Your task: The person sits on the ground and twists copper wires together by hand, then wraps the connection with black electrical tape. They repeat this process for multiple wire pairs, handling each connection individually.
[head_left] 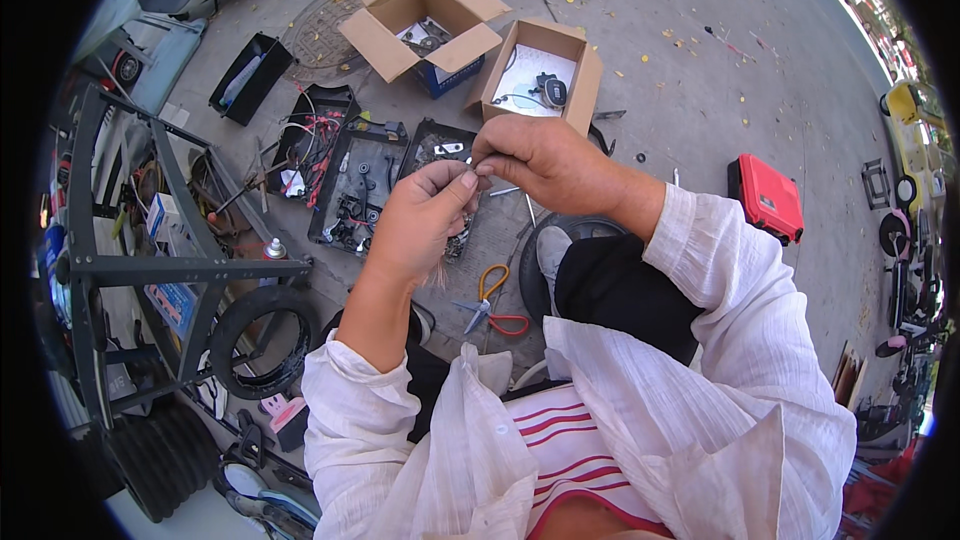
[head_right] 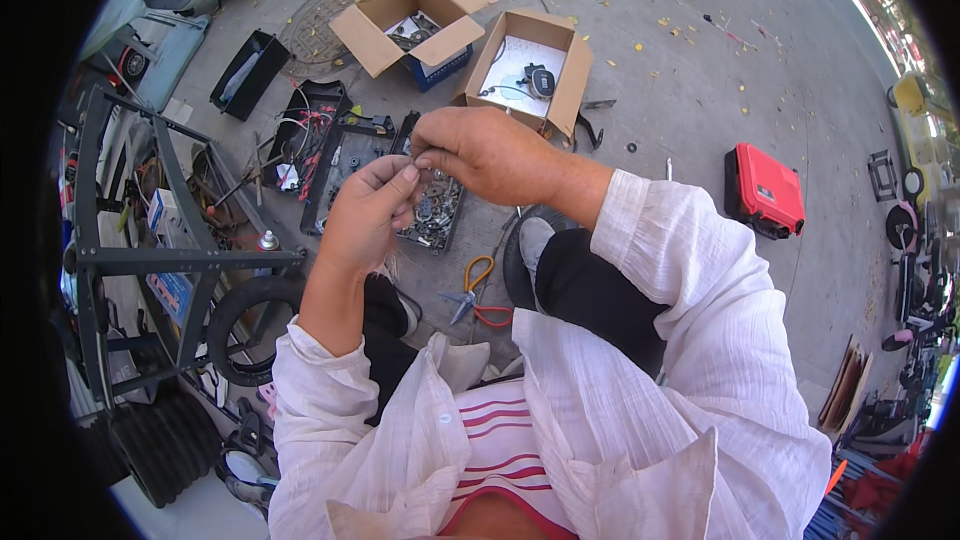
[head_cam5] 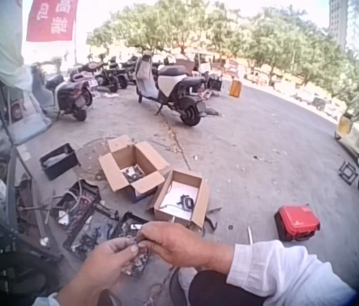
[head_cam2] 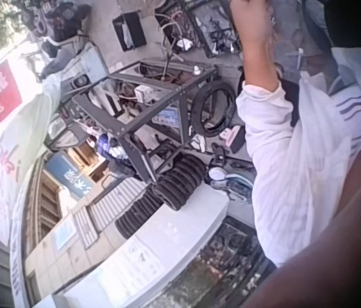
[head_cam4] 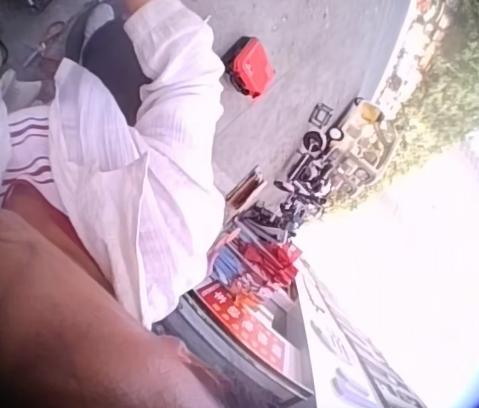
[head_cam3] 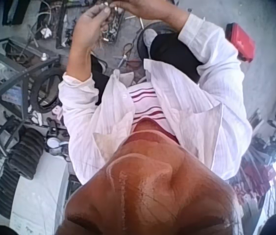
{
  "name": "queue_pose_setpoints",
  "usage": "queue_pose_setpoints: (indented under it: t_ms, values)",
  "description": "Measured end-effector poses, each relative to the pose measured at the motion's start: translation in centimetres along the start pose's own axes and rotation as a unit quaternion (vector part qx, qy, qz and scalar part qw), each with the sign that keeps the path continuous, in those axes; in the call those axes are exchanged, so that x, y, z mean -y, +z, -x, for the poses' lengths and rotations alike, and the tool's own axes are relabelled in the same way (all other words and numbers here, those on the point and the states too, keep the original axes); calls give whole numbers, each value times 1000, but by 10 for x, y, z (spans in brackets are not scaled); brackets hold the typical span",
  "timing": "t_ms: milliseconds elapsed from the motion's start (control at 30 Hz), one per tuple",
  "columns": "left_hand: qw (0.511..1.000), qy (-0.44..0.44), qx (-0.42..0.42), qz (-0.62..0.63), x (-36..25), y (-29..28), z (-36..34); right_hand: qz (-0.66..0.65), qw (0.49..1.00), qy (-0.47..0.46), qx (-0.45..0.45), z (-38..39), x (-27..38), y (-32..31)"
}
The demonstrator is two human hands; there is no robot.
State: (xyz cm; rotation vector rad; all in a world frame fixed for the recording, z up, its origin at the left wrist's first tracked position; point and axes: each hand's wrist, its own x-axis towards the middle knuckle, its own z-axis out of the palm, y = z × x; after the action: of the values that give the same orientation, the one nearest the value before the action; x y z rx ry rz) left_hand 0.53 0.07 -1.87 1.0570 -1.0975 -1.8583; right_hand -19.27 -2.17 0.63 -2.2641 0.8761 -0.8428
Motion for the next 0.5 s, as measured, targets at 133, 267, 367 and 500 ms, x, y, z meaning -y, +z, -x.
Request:
queue_pose_setpoints:
  t_ms: [133, 267, 367, 500]
  values:
    - [997, 29, -26, -73, -1, 2, 2, 29, 1000, -2, 0, 0, 1, 2]
    - [993, 48, -28, -105, 2, 2, 0, 46, 999, 10, -10, 0, 3, 5]
    - [995, 35, -11, -98, 2, 1, 0, 52, 997, 53, -4, -1, 6, 6]
    - [1000, 10, 16, 20, 4, -1, -3, -227, 962, 149, -23, -1, -3, 11]
